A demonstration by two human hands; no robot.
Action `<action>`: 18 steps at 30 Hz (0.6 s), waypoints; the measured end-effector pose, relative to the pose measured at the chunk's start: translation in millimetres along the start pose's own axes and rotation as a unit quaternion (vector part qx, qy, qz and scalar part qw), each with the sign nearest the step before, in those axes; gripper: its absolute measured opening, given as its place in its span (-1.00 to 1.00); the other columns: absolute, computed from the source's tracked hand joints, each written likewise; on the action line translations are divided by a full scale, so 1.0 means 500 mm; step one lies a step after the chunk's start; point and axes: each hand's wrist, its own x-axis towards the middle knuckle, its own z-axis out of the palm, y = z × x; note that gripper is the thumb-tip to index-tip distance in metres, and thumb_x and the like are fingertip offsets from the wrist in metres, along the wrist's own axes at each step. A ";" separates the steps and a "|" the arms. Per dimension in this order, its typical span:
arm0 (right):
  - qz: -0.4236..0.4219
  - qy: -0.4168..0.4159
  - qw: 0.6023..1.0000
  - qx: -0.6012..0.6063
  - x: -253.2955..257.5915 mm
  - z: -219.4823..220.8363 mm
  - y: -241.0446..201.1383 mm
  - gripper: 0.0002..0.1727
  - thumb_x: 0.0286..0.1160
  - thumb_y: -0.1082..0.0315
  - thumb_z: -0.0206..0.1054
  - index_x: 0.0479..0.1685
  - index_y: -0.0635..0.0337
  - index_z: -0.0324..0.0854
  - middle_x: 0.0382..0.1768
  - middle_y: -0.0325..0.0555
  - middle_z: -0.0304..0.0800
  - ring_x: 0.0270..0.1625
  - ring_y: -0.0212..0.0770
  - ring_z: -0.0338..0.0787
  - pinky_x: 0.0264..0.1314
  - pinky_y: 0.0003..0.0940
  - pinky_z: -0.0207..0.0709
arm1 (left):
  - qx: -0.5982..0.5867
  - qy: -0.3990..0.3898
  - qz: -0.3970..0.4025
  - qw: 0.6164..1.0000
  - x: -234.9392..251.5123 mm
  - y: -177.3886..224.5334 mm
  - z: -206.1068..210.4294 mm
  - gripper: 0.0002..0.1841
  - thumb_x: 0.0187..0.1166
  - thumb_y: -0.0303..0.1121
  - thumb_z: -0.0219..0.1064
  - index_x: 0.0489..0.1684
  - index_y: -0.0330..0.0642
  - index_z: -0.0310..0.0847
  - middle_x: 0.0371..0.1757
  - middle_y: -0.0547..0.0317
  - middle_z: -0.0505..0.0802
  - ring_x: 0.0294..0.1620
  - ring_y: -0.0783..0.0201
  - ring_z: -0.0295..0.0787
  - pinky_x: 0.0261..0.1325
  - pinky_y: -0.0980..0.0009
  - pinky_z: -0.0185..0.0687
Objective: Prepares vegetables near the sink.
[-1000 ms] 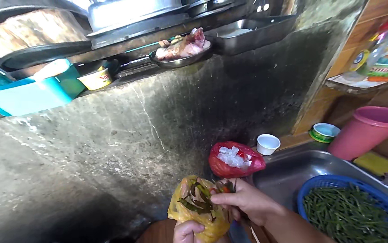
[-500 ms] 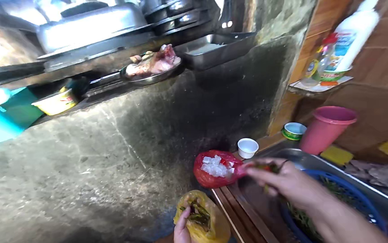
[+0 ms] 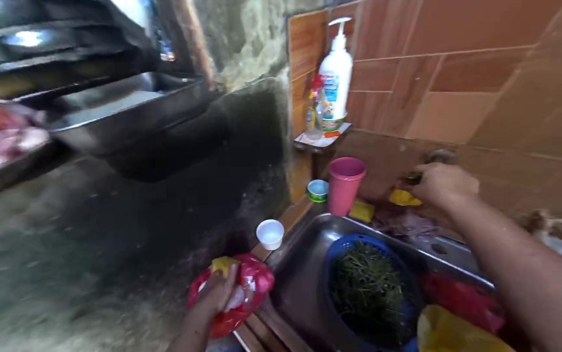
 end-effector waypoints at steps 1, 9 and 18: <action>-0.011 -0.011 1.000 -0.009 0.002 -0.007 0.007 -0.69 0.50 0.17 0.54 0.15 0.05 0.82 0.14 0.39 0.80 0.25 0.53 0.72 0.05 0.60 0.52 | 0.069 0.015 -0.011 0.997 0.006 0.006 0.008 -0.13 0.80 0.28 -0.41 0.75 -0.31 0.26 0.75 -0.30 0.39 0.80 -0.20 0.24 0.78 -0.20 0.12; 0.022 0.022 0.983 0.179 -0.029 0.022 0.182 -0.67 0.50 0.21 0.57 0.08 0.25 0.80 -0.06 0.39 0.83 0.02 0.41 0.80 0.07 0.52 0.56 | 0.078 0.103 0.026 0.991 -0.043 -0.022 -0.003 -0.25 0.88 0.10 -0.21 0.45 -0.52 0.53 0.50 -0.52 0.61 0.60 -0.42 0.47 0.64 -0.32 0.26; 0.342 -0.183 0.596 0.703 -0.004 0.365 0.126 -0.66 0.74 0.09 0.23 0.24 0.13 0.44 -0.32 -0.04 0.66 -0.38 -0.14 0.74 -0.27 -0.17 0.74 | 0.164 0.000 -0.010 0.986 -0.065 0.014 -0.099 0.00 0.37 0.43 0.38 0.50 -0.39 0.53 0.45 -0.52 0.64 0.54 -0.42 0.53 0.57 -0.35 0.37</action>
